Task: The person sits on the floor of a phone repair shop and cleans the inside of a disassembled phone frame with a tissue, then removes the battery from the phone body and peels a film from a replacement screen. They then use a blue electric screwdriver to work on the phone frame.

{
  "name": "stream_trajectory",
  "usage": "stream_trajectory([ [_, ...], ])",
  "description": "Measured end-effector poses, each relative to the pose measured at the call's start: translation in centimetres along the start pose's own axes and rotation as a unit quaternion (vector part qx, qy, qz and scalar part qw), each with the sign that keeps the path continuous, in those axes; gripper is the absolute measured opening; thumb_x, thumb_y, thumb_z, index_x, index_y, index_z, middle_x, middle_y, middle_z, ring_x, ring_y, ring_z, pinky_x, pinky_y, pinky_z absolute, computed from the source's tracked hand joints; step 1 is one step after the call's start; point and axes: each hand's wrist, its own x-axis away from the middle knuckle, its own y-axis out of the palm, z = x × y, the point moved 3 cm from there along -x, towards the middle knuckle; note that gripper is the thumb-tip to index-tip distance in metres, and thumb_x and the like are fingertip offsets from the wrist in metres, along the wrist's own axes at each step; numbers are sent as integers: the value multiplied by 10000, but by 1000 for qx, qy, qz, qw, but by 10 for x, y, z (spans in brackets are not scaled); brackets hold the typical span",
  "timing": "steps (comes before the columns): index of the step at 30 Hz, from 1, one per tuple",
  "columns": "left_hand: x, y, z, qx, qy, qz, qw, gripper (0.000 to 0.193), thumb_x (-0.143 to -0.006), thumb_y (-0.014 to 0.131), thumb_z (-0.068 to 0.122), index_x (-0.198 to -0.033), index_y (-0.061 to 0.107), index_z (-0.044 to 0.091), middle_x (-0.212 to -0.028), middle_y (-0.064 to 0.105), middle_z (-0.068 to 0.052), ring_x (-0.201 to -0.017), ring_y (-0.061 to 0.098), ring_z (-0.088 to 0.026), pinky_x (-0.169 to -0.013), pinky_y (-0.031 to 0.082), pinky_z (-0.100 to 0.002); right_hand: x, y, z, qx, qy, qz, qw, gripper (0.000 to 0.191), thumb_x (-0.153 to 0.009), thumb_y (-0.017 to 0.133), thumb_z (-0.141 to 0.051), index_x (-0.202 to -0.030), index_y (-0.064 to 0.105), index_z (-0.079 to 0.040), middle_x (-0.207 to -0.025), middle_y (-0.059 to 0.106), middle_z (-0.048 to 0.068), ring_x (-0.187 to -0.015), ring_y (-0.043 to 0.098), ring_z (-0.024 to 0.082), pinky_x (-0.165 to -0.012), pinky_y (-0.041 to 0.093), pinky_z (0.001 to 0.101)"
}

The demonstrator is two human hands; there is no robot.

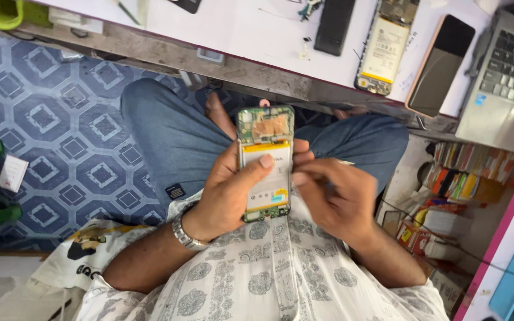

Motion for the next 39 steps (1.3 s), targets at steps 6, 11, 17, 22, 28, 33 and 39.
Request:
stream_trajectory([
  [6,17,13,-1,-100,9,-52,994,453,-1110,489,88,-1544,385,8,-1464,576,-166,-1323,617,-237,-1103,555,-425,1,-12,-31,121,-225,114,960,271,-818,824,-75,-1048,681,-78,-995,584,83,-950,587,266,-852,478,403],
  [11,24,22,-2,-203,11,-39,978,511,-1096,533,49,-1584,387,-3,-1456,580,-99,-1328,571,-133,-1102,514,-320,2,-8,-32,200,-263,123,936,292,-761,870,-95,-1026,757,-136,-1051,530,38,-978,513,255,-901,376,426],
  [17,28,28,6,-236,-17,-40,971,512,-1092,530,42,-1592,422,30,-1256,625,-30,-1005,548,-22,-826,486,-210,3,-9,-31,221,-249,92,939,295,-774,909,-138,-1030,767,-169,-1068,523,32,-1009,502,245,-928,334,441],
  [22,26,28,8,-300,-64,-22,952,423,-1062,545,59,-1481,490,38,-938,573,-34,-734,478,-20,-622,413,-210,-3,-15,-35,227,-234,45,944,297,-723,859,-117,-996,750,-157,-1069,519,55,-1028,502,282,-934,344,473],
  [28,21,26,-2,-238,-51,-45,969,454,-1080,548,46,-1522,446,33,-1174,654,-19,-961,645,-52,-850,576,-256,-15,-23,-26,89,-170,-12,981,307,-704,833,-88,-936,636,-128,-1106,502,94,-1036,478,264,-948,355,425],
  [33,18,20,-7,-213,-58,-45,974,437,-1081,553,46,-1504,450,5,-1195,676,-60,-1009,702,-112,-878,601,-291,-13,-22,-18,27,-152,-2,988,301,-735,826,-90,-971,644,-127,-1135,492,90,-1061,476,247,-915,383,368],
  [39,15,19,-10,-175,-59,-50,981,420,-1075,528,44,-1483,442,-3,-1245,663,-62,-1084,703,-117,-948,631,-308,-5,-23,-22,130,-176,39,975,286,-782,841,-100,-1034,708,-125,-1128,507,81,-1089,482,272,-946,349,396],
])
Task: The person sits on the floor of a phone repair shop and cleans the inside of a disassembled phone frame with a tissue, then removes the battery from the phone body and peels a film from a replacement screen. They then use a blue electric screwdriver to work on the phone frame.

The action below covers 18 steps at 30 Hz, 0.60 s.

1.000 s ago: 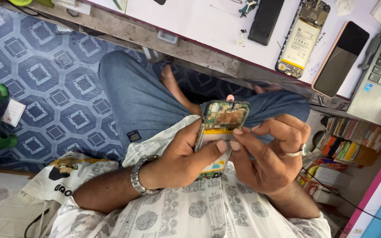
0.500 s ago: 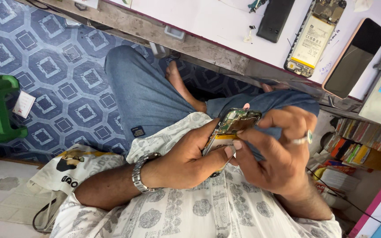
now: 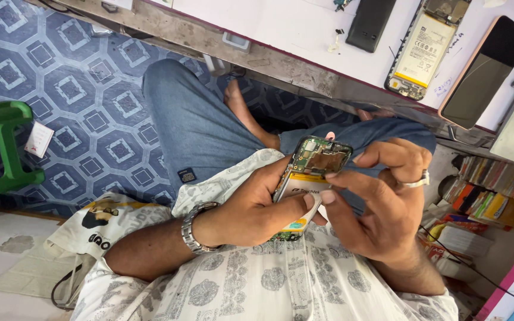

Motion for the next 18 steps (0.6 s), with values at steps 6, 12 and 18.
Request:
stream_trajectory([
  [6,-2,4,-1,-46,22,10,999,428,-1081,540,2,-1497,444,-7,-1204,668,-72,-1050,683,-112,-898,599,-288,5,2,-2,44,-15,3,999,277,-769,835,-93,-1031,745,-112,-1099,526,87,-1069,489,307,-974,347,459],
  [12,0,-2,0,-33,-5,20,999,459,-1020,499,-36,-1472,425,-3,-1243,685,-63,-1040,732,-158,-902,618,-304,9,3,1,17,13,25,999,258,-820,813,-38,-1057,721,-82,-1083,559,72,-1028,546,255,-905,389,380],
  [18,-2,-5,-4,-37,28,17,999,490,-1035,530,-28,-1509,408,1,-1260,650,-76,-1096,699,-163,-934,618,-331,8,8,3,21,39,-12,999,252,-821,801,-21,-1048,701,-63,-1035,579,82,-992,544,264,-882,404,381],
])
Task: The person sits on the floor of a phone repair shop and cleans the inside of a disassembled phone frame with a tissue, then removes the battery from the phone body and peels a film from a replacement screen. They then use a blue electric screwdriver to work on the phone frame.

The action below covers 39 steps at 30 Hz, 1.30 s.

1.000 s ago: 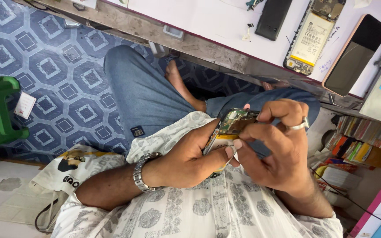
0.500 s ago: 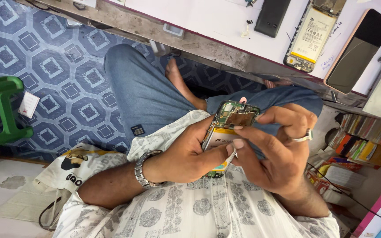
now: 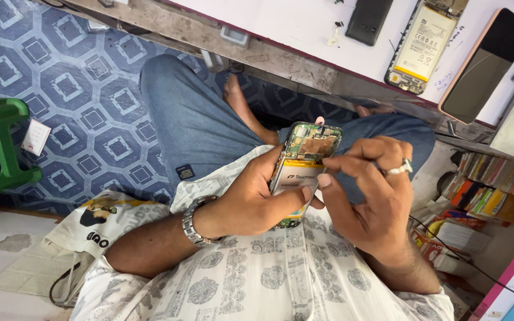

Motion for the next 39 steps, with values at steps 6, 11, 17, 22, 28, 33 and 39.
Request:
stream_trajectory([
  [6,-5,-10,-5,34,14,-30,999,481,-1152,496,301,-1523,443,-1,-1306,620,-109,-1131,662,-152,-966,611,-352,-4,5,3,-7,4,7,1000,244,-825,829,-20,-1014,681,-62,-1009,583,73,-950,546,252,-860,413,377],
  [11,-6,-20,-11,54,13,-41,998,570,-1166,396,450,-1523,428,7,-1303,590,-114,-1141,633,-162,-982,585,-362,-9,13,5,-17,-13,6,1000,247,-816,844,-44,-987,668,-77,-992,573,72,-974,566,248,-937,439,384],
  [17,-6,-29,-21,80,-25,3,996,609,-1098,395,500,-1469,446,18,-1188,653,-126,-917,737,-221,-771,626,-346,-13,21,9,-91,2,-42,995,205,-828,830,-47,-954,673,-85,-971,580,56,-946,580,228,-1019,448,397],
  [22,0,-32,-22,100,-12,14,995,613,-1086,407,518,-1500,429,65,-1164,644,-111,-892,736,-214,-752,621,-333,-8,26,1,-61,-16,-31,998,205,-833,826,-51,-969,675,-78,-982,590,71,-951,585,233,-1084,451,449],
  [28,4,-28,-20,84,5,11,996,603,-1106,400,506,-1489,440,42,-1225,617,-96,-1023,680,-160,-868,626,-351,-8,29,3,-55,7,-49,997,208,-834,841,-58,-971,684,-70,-983,623,66,-950,590,241,-948,453,385],
  [33,3,-23,-16,63,12,-5,998,622,-1100,398,513,-1495,437,34,-1267,595,-93,-1110,639,-138,-921,619,-363,-11,26,10,-97,-3,-61,993,205,-832,840,-45,-960,682,-72,-974,613,52,-930,590,212,-1008,450,385],
  [39,4,-21,-13,41,4,-9,999,643,-1080,384,540,-1484,431,42,-1254,594,-91,-1125,641,-143,-915,622,-365,-13,23,10,-113,11,-90,989,189,-816,823,-35,-951,694,-70,-957,618,47,-928,592,206,-958,431,357],
])
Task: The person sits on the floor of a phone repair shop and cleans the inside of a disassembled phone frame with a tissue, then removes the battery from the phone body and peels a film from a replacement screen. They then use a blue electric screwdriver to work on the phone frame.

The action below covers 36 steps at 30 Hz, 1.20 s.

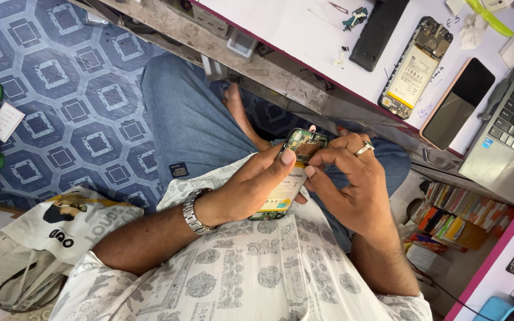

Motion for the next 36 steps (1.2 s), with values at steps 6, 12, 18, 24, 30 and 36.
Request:
stream_trajectory([
  [6,-1,0,-4,12,1,12,1000,640,-1085,370,542,-1468,453,36,-1255,601,-100,-1106,646,-151,-896,626,-372,1,1,-3,24,2,2,1000,187,-812,819,-41,-948,694,-69,-958,570,63,-926,563,218,-991,434,372],
  [12,1,-8,-8,17,-1,32,999,622,-1096,348,536,-1428,484,28,-1231,650,-115,-1047,698,-179,-882,631,-360,11,-3,-11,-5,18,11,1000,183,-837,790,10,-963,669,-45,-1022,614,75,-941,604,173,-883,492,309],
  [18,-4,-12,-10,6,-1,41,999,699,-1109,325,561,-1404,557,-28,-1214,692,-158,-1048,711,-197,-904,605,-347,28,7,4,-233,156,-8,960,235,-897,745,32,-1094,619,9,-993,737,57,-831,656,70,-732,551,221],
  [24,-17,-13,-17,146,-44,25,988,740,-1085,333,569,-1434,527,-54,-1262,672,-181,-1101,704,-236,-950,594,-397,35,-22,41,-377,209,112,895,248,-887,695,105,-1113,630,25,-886,694,73,-745,641,84,-722,517,232],
  [30,-20,-15,-18,174,0,1,985,697,-1088,337,548,-1504,434,-3,-1413,567,-236,-1186,644,-333,-963,587,-506,-18,-117,111,-289,224,281,887,168,-977,666,77,-1137,631,43,-828,679,62,-643,646,114,-503,486,229],
  [36,-15,-12,-14,189,31,-7,982,676,-1102,348,541,-1524,427,19,-1441,548,-249,-1203,634,-352,-988,574,-535,-42,-135,175,-226,259,240,908,156,-949,717,38,-1091,652,31,-792,676,44,-649,634,99,-523,470,233],
])
